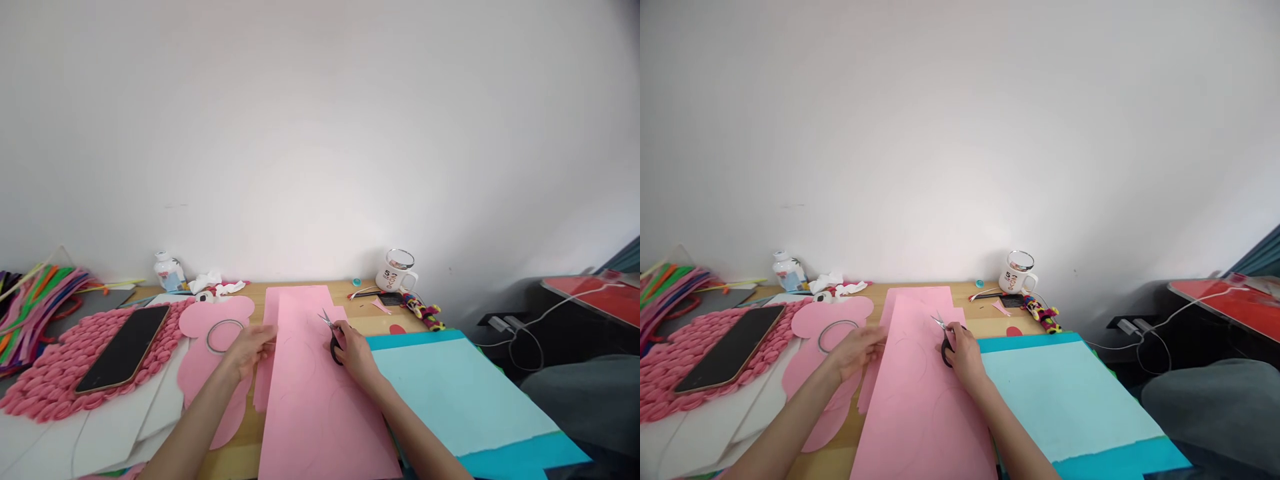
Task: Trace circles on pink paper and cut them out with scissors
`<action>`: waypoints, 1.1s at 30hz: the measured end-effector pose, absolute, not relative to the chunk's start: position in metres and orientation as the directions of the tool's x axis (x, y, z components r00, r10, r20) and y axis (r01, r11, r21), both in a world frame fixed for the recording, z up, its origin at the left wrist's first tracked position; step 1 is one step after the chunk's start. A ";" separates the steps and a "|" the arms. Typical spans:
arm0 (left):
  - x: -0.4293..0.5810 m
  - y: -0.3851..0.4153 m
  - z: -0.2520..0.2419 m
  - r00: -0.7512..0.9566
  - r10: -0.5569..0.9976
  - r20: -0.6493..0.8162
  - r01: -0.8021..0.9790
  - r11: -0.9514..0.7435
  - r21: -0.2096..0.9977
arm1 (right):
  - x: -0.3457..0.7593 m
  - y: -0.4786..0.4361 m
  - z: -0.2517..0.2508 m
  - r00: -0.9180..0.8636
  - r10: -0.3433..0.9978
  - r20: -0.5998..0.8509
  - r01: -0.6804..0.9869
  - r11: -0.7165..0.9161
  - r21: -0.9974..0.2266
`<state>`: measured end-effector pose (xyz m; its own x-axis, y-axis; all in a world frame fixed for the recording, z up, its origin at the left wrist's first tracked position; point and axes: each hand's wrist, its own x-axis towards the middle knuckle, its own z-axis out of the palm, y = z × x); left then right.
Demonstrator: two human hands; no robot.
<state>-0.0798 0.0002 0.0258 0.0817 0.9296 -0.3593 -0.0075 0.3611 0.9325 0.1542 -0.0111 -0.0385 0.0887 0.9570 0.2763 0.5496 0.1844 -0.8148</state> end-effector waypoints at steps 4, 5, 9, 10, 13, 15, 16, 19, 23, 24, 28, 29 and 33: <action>-0.066 -0.003 0.027 0.096 0.974 -0.206 0.064 0.200 0.978 | 0.165 -0.005 -0.030 0.158 0.956 0.249 0.377 0.174 -0.910; -0.066 -0.002 0.030 0.084 0.985 -0.153 0.069 0.148 0.987 | 0.169 -0.003 -0.027 0.187 0.952 0.243 0.325 0.174 -0.930; -0.073 0.010 0.056 0.077 0.989 0.124 0.009 -0.125 0.992 | 0.183 0.003 -0.009 0.233 0.947 0.220 0.150 0.189 -0.970; -0.077 0.013 0.064 0.076 0.984 0.159 -0.028 -0.157 0.987 | 0.182 0.004 -0.005 0.205 0.957 0.206 0.118 0.185 -0.976; -0.087 0.024 0.081 -0.043 0.978 0.203 -0.151 -0.208 0.966 | 0.172 0.004 0.006 0.073 0.986 0.149 -0.048 0.152 -0.987; -0.094 0.028 0.083 -0.094 0.984 0.152 -0.279 -0.173 0.945 | 0.161 0.008 0.012 0.076 0.985 0.155 -0.213 0.167 -0.963; -0.097 0.028 0.081 -0.084 0.991 0.105 -0.340 -0.127 0.932 | 0.156 0.012 0.015 0.134 0.976 0.169 -0.292 0.202 -0.935; -0.097 0.021 0.069 0.039 0.998 -0.046 -0.384 0.058 0.922 | 0.148 0.030 0.026 0.356 0.916 0.187 -0.411 0.333 -0.849; -0.069 0.006 0.052 0.416 0.909 -0.039 -0.240 0.151 0.959 | 0.145 0.054 0.039 0.439 0.879 0.186 -0.430 0.388 -0.815; -0.058 0.004 0.048 0.453 0.891 0.006 -0.229 0.110 0.967 | 0.143 0.057 0.041 0.442 0.878 0.185 -0.432 0.389 -0.814; -0.025 0.007 0.041 0.084 0.996 0.028 -0.365 0.005 0.931 | 0.134 0.055 0.040 0.334 0.915 0.226 -0.363 0.346 -0.865; -0.021 0.010 0.041 0.050 0.998 0.030 -0.417 -0.006 0.909 | 0.132 0.051 0.037 0.292 0.925 0.245 -0.336 0.338 -0.879; -0.018 0.014 0.054 -0.113 0.988 0.108 -0.503 -0.151 0.851 | 0.121 0.035 0.017 0.126 0.933 0.336 -0.296 0.359 -0.885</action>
<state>-0.0182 0.0135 0.0544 -0.1135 0.9876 0.1081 -0.5035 -0.1510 0.8507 0.1214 0.0353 0.0173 0.1258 0.9333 0.3363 -0.2964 0.3589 -0.8851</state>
